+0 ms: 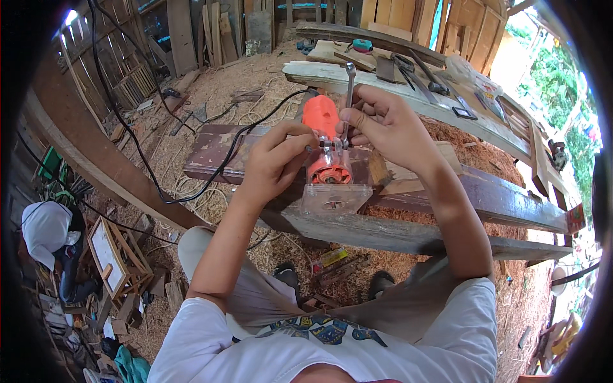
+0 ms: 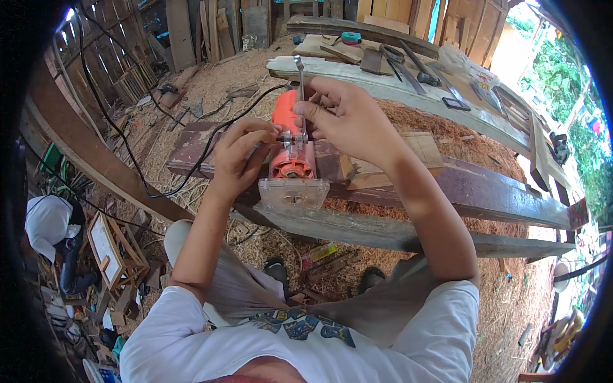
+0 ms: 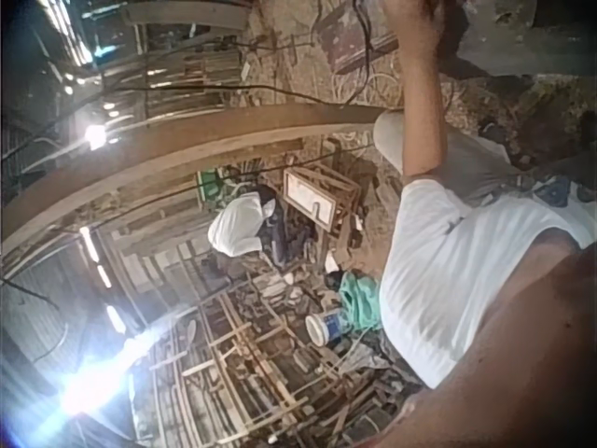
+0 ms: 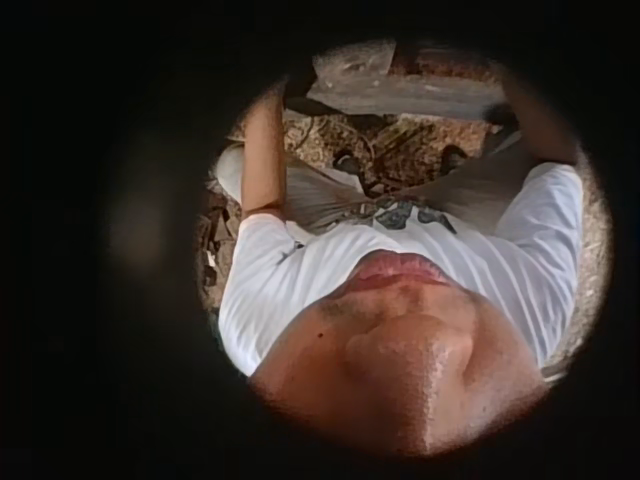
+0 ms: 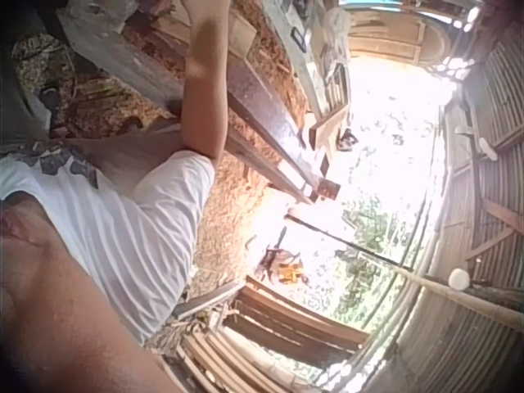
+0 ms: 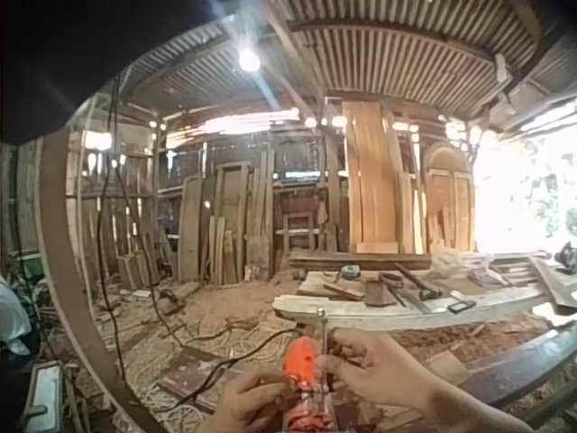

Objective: The person is using a wrench and a small metal rod to loosen and tighten the collet on a handheld power router while sitting at a workbench.

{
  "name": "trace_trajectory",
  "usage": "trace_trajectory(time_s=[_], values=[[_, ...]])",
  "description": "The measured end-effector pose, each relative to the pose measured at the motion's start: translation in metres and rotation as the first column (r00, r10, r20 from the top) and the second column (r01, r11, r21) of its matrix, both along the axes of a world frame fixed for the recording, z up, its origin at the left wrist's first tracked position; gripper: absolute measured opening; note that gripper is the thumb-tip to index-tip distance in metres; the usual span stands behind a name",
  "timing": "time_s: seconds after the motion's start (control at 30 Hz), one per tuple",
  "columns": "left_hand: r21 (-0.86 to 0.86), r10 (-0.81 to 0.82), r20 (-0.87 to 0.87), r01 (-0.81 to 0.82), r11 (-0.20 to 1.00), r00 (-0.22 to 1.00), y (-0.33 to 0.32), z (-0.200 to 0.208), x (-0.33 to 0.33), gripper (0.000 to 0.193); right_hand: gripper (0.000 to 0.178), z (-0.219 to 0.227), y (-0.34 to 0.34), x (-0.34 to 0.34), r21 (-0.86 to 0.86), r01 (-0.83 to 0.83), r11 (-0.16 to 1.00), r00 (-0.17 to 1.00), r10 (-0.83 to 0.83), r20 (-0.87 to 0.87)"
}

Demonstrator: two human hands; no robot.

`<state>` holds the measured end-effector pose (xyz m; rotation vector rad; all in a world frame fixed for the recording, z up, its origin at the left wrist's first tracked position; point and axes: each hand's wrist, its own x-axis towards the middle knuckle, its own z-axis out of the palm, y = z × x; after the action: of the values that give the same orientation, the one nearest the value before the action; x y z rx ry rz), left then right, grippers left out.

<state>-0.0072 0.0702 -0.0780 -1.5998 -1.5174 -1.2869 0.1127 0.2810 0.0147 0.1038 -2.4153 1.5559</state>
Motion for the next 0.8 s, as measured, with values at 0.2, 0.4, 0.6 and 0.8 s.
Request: trace_trajectory(time_s=[0.2,0.4,0.6,0.8], values=[[0.007,0.005,-0.008,-0.005,1.0,1.0,0.0,-0.004,-0.001,0.035,0.024,0.001,-0.003,0.002,0.046,-0.004,0.999,1.0,0.004,-0.009],[0.032,0.064,-0.11,-0.061,0.998,0.992,0.002,-0.002,0.002,0.031,0.024,0.004,-0.007,0.001,0.049,0.004,0.999,1.0,-0.004,-0.011],[0.071,0.019,-0.133,-0.01,0.997,0.991,0.003,-0.009,0.005,0.034,0.025,0.007,-0.011,0.003,0.065,0.006,0.998,1.0,-0.006,-0.001],[0.006,0.003,-0.024,-0.003,1.0,1.0,-0.003,-0.004,0.011,0.035,0.026,0.001,-0.002,0.003,0.067,0.026,0.997,0.999,-0.027,0.023]])
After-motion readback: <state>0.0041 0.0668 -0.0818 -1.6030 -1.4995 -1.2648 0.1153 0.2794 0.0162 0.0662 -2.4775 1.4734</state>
